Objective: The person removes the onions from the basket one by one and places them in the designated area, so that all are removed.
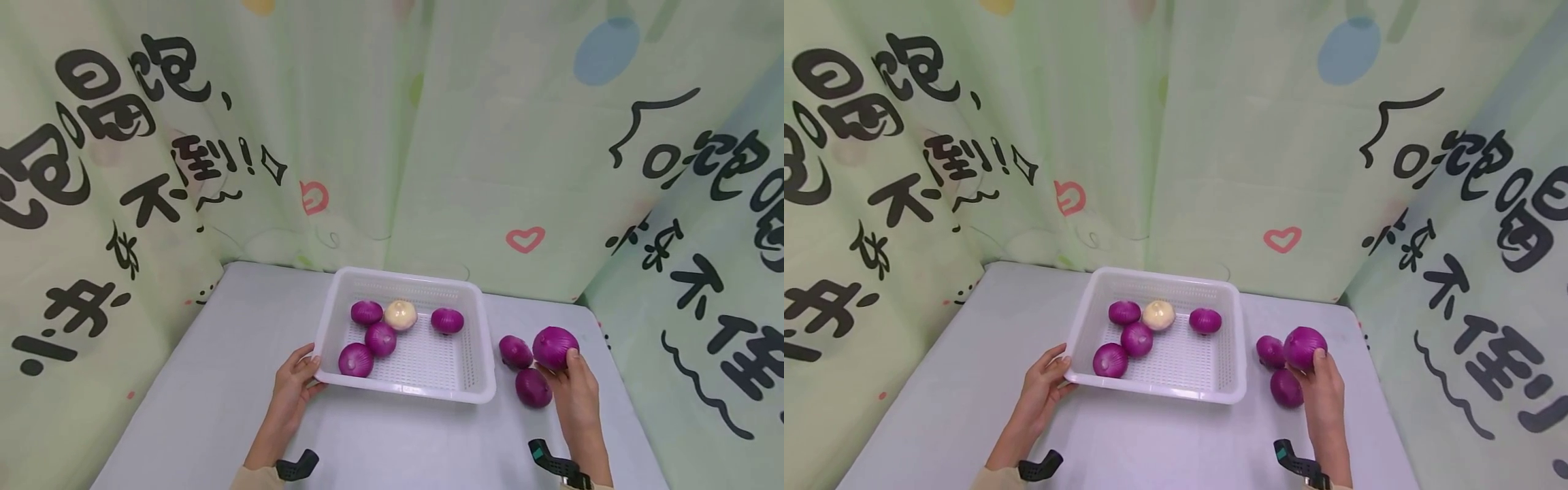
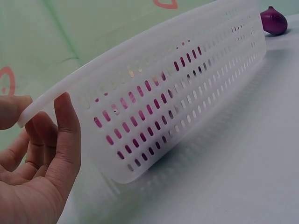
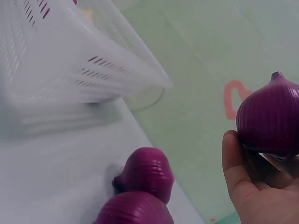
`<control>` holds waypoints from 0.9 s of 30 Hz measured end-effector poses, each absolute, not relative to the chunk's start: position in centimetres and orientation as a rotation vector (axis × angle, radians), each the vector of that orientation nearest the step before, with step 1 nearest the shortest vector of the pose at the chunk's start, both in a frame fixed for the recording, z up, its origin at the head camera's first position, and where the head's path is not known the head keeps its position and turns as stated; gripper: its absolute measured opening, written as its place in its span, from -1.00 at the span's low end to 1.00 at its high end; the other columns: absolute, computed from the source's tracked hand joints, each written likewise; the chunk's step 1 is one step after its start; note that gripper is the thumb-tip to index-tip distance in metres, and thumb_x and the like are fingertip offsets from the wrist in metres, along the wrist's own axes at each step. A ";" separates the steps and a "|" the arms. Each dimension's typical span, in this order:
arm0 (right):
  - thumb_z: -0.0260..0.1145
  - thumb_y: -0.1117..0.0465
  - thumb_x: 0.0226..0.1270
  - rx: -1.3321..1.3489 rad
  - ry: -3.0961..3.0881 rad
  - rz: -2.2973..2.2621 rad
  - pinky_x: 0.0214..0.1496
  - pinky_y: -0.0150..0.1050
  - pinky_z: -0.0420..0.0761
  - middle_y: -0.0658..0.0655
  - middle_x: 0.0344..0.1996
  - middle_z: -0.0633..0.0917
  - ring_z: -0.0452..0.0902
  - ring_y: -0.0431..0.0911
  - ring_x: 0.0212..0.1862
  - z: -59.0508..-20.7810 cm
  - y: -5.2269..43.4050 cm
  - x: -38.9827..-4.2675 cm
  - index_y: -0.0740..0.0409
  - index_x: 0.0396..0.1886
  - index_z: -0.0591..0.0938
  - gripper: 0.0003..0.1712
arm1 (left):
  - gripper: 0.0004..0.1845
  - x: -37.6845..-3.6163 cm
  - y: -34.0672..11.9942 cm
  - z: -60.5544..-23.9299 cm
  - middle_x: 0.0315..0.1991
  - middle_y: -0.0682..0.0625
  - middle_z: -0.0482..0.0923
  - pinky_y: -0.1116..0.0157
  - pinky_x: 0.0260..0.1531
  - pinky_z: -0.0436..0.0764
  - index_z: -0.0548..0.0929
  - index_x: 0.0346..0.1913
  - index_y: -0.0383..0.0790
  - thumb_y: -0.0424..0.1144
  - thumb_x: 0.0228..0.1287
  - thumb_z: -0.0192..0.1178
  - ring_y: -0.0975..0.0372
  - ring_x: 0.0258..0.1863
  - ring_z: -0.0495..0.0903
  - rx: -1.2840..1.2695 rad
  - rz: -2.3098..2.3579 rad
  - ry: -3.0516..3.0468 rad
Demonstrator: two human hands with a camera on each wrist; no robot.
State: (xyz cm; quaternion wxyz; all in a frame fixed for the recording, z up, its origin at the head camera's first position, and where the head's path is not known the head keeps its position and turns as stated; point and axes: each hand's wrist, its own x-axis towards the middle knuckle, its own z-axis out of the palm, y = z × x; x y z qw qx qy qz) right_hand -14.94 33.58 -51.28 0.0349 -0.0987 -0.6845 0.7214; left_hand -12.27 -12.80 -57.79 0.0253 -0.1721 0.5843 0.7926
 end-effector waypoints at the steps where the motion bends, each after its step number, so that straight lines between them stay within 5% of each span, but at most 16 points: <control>1: -0.12 -0.15 0.73 -0.308 -2.107 2.211 0.11 -0.59 0.60 -0.12 0.29 0.36 0.50 -0.45 0.19 -51.3 34.0 -15.0 0.22 0.68 -0.04 -0.19 | -0.45 -12.3 -12.8 -57.8 0.01 -0.08 0.59 0.30 -0.13 0.76 0.34 0.49 -0.32 -0.29 0.55 0.17 0.15 -0.07 0.69 -0.527 2.449 1.809; 11: 0.03 -0.13 0.68 -0.408 -2.199 2.097 -0.01 -0.64 0.61 -0.31 0.04 0.54 0.63 -0.54 -0.03 -51.9 36.8 -15.4 0.11 0.52 0.23 -0.36 | -0.46 -12.3 -12.7 -57.7 0.02 -0.08 0.59 0.30 -0.13 0.75 0.34 0.50 -0.31 -0.30 0.56 0.15 0.14 -0.05 0.68 -0.530 2.442 1.806; 19: 0.00 -0.25 0.64 -0.497 -2.406 1.970 -0.04 -0.65 0.60 -0.33 -0.01 0.48 0.56 -0.55 -0.07 -52.4 37.9 -15.8 0.26 0.64 0.08 -0.11 | -0.45 -12.3 -12.7 -57.7 0.00 -0.08 0.59 0.30 -0.15 0.75 0.33 0.50 -0.33 -0.31 0.55 0.15 0.14 -0.07 0.67 -0.523 2.452 1.806; 22: -0.01 -0.28 0.63 -0.539 -2.466 1.940 -0.05 -0.63 0.62 -0.20 0.11 0.48 0.53 -0.56 -0.09 -52.7 38.2 -16.1 0.24 0.66 0.06 -0.07 | -0.46 -12.3 -12.7 -57.8 0.00 -0.11 0.59 0.30 -0.16 0.76 0.34 0.49 -0.35 -0.30 0.55 0.16 0.12 -0.08 0.67 -0.516 2.459 1.814; 27: -0.08 -0.39 0.59 -0.649 -2.597 1.839 -0.08 -0.66 0.58 0.31 0.51 0.31 0.44 -0.61 -0.15 -53.3 38.6 -16.6 0.21 0.70 -0.02 0.02 | -0.47 -12.3 -12.8 -57.9 0.00 -0.11 0.58 0.28 -0.14 0.77 0.37 0.48 -0.30 -0.31 0.54 0.16 0.09 -0.04 0.68 -0.526 2.462 1.808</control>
